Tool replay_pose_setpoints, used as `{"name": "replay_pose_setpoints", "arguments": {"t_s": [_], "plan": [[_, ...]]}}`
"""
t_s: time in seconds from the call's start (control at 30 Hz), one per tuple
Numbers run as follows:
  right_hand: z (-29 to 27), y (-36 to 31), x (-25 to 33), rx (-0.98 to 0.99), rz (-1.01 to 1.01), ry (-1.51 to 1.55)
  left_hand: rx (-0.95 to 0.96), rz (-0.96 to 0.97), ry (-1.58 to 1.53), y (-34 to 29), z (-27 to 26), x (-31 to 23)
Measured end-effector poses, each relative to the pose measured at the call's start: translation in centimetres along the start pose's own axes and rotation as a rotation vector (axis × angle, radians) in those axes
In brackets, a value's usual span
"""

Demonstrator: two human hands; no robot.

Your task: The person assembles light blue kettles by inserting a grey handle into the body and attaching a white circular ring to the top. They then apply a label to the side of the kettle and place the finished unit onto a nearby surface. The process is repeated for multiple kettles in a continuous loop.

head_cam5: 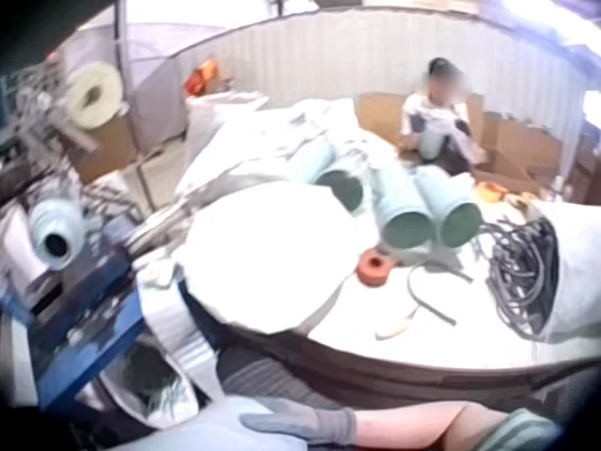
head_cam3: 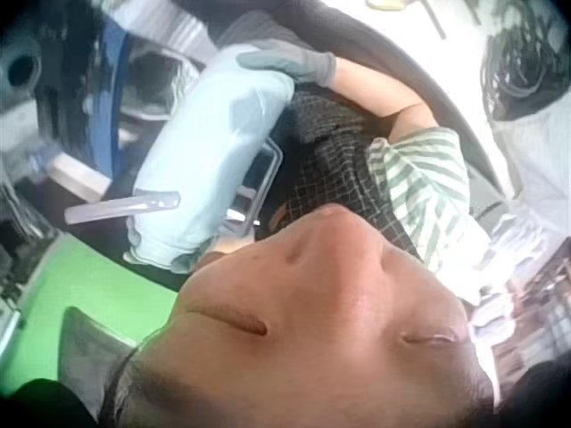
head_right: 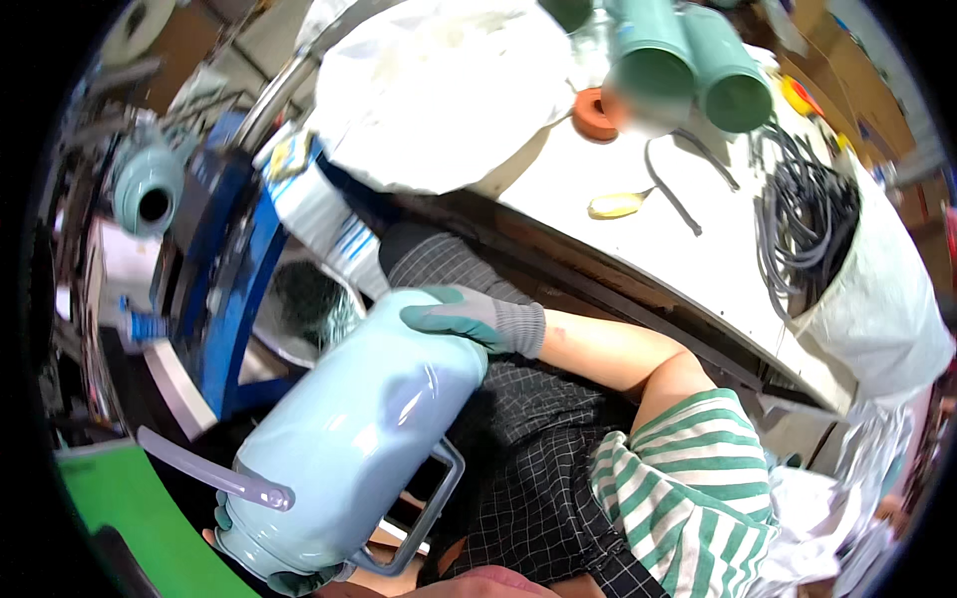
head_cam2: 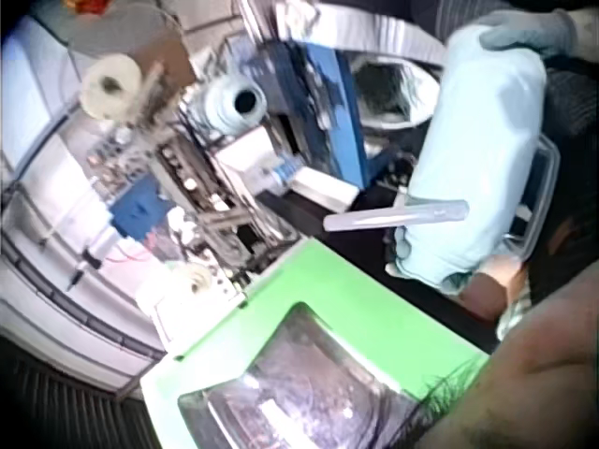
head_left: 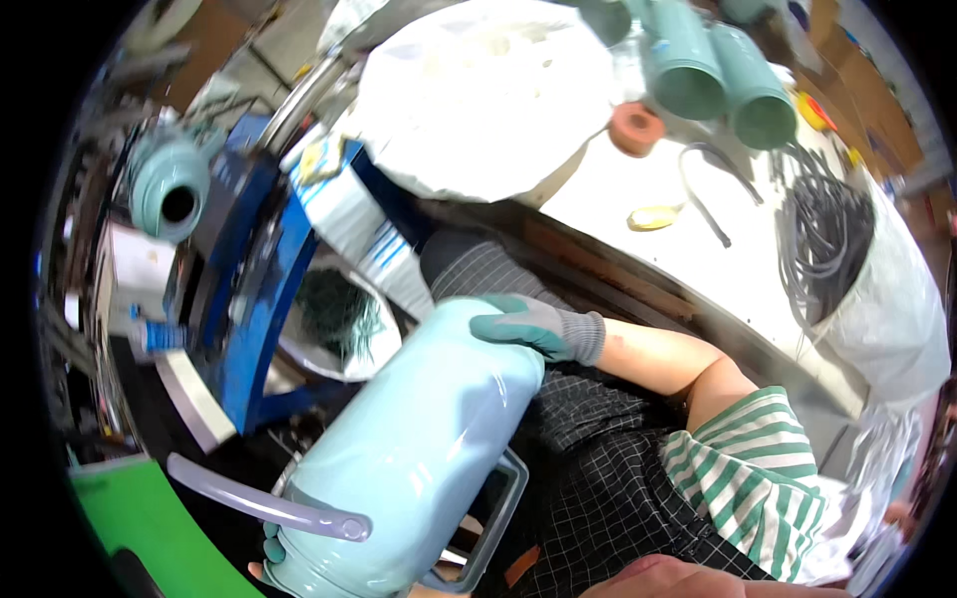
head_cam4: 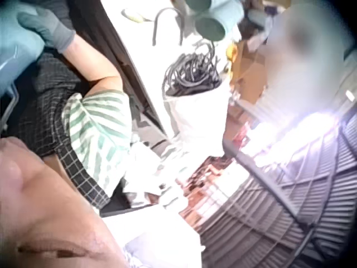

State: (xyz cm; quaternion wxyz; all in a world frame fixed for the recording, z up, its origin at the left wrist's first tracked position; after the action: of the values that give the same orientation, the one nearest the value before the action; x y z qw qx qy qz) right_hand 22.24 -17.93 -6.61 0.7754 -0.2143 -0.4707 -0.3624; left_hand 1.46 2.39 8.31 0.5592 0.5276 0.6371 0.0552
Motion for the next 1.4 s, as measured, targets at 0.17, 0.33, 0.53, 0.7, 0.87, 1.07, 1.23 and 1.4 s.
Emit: {"name": "replay_pose_setpoints", "arguments": {"t_s": [0.17, 0.33, 0.53, 0.7, 0.87, 1.07, 1.23, 1.4], "plan": [[-5.6, -8.1, 12.5, -0.388, -0.127, 0.348, 0.014, -0.057, -0.123, 3.2, 4.3, 0.3], [-12.7, -17.4, 23.0, -1.068, -1.288, -1.122, 0.196, -0.316, -0.264, 1.2, 5.6, 4.1], [-31.0, -23.4, 33.2, -1.526, -1.245, -1.24, 0.288, -0.545, -0.224, -2.7, 5.5, 8.1], [-48.4, -28.5, 31.9, -1.561, -0.938, -0.851, 0.346, -0.626, -0.267, -3.6, 6.6, 9.1], [-60.1, -36.4, 28.9, -1.617, -0.682, -0.642, 0.433, -0.637, -0.441, -3.3, 12.7, 9.9], [-38.6, -20.8, 18.8, -1.308, -1.022, -1.232, 0.489, -0.482, -0.193, -4.4, 9.4, 9.7], [-20.2, -12.3, 4.3, -0.615, -0.677, -1.216, 0.49, -0.535, -0.019, -2.8, 8.9, 6.9], [-1.0, -6.2, -0.6, 0.061, -0.646, -1.144, 0.026, -0.407, 0.251, -6.0, -0.2, 10.8]]}}
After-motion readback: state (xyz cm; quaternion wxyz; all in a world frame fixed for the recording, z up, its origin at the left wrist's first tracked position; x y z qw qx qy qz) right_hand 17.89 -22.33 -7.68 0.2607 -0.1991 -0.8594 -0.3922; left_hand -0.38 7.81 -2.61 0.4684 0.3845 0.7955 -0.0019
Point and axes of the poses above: each hand's wrist, its own y-axis towards the middle knuckle, its own z-axis out of the palm, x = y × z, the point moved 5 cm from there along y, towards the middle knuckle, and after that the axes turned 10 degrees about -z, right-handed, at the moved point
